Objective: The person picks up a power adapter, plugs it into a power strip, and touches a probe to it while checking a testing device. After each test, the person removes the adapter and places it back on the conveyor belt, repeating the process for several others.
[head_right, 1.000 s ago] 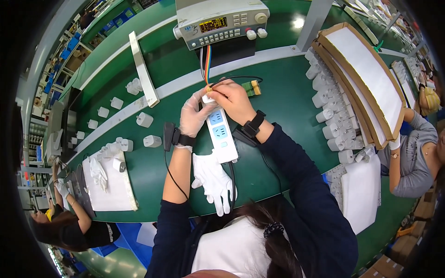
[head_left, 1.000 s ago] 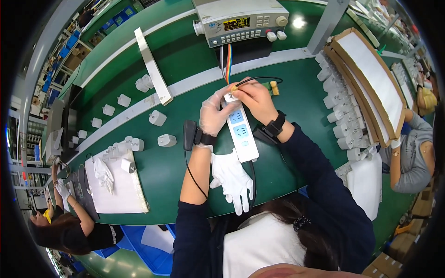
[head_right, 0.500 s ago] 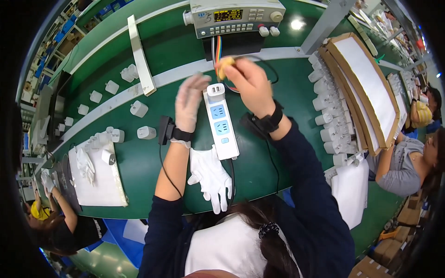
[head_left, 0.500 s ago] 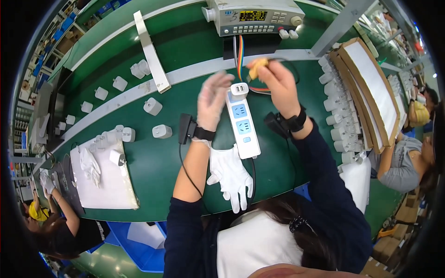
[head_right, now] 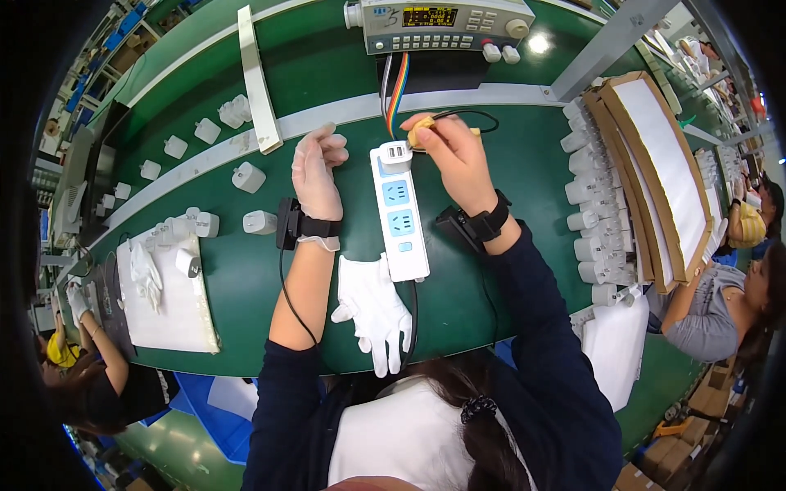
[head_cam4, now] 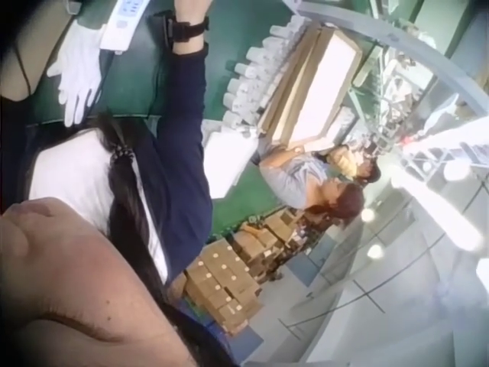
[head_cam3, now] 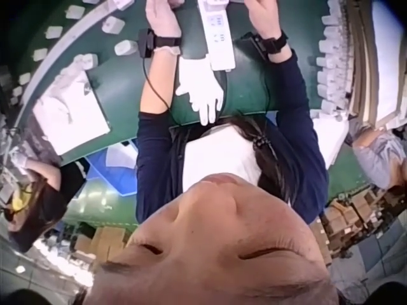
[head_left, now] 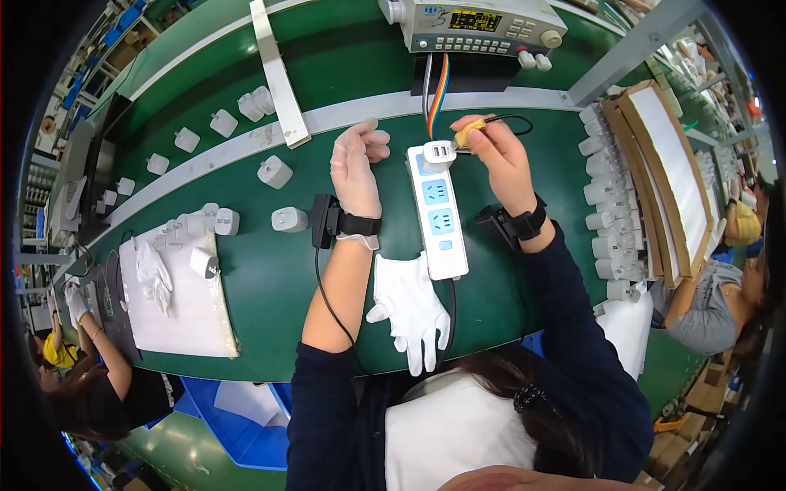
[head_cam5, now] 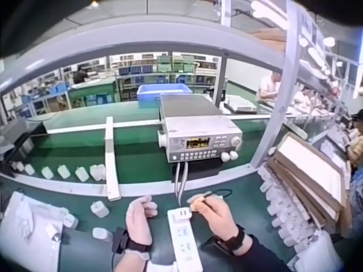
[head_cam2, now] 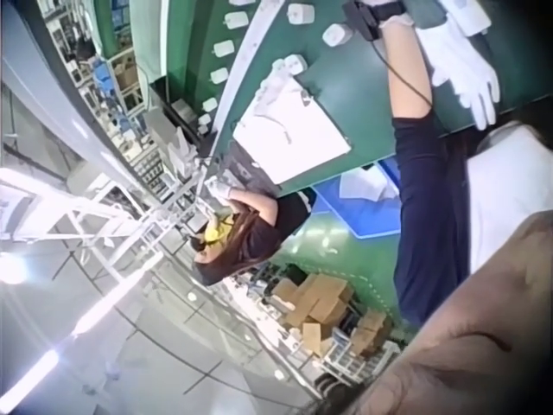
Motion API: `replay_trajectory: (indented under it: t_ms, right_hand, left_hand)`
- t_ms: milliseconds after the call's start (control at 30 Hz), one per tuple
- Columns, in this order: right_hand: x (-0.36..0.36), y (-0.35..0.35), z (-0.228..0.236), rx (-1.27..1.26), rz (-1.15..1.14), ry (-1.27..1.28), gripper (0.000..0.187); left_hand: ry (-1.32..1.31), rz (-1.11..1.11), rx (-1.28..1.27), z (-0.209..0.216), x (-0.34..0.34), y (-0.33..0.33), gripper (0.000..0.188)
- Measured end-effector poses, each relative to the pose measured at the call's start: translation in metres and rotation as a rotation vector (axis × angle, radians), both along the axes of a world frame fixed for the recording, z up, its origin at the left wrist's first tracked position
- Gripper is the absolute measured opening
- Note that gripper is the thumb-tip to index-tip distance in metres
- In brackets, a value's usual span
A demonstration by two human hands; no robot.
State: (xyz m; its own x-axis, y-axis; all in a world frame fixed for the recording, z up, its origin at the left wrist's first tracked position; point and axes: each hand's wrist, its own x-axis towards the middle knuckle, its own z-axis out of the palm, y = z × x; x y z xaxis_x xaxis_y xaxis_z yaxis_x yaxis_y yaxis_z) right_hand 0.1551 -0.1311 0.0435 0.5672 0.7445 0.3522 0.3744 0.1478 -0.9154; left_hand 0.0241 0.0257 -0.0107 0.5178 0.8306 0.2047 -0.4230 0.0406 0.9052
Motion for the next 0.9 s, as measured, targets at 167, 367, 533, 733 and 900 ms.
replay_trajectory:
  t_ms: [167, 367, 533, 733, 900]
  right_hand:
    - [0.013, -0.006, 0.006, 0.110, -0.091, -0.113, 0.022]
    - [0.034, -0.025, 0.054, 0.088, -0.230, -0.261, 0.022]
    - [0.039, -0.028, 0.049, 0.149, -0.245, -0.233, 0.024]
    - [0.013, -0.028, -0.025, -0.012, -0.050, 0.238, 0.031]
    - [0.012, -0.020, -0.039, -0.076, -0.006, 0.402, 0.030]
  left_hand:
    - [0.016, 0.041, 0.001, -0.003, 0.000, -0.002, 0.027]
    - [-0.045, 0.037, -0.059, -0.002, 0.000, -0.004, 0.026]
    - [-0.068, 0.058, -0.107, 0.001, -0.009, -0.003, 0.026]
    - [-0.078, 0.007, -0.179, 0.003, -0.009, -0.009, 0.028]
    - [-0.068, 0.002, -0.265, 0.001, -0.008, -0.004, 0.029]
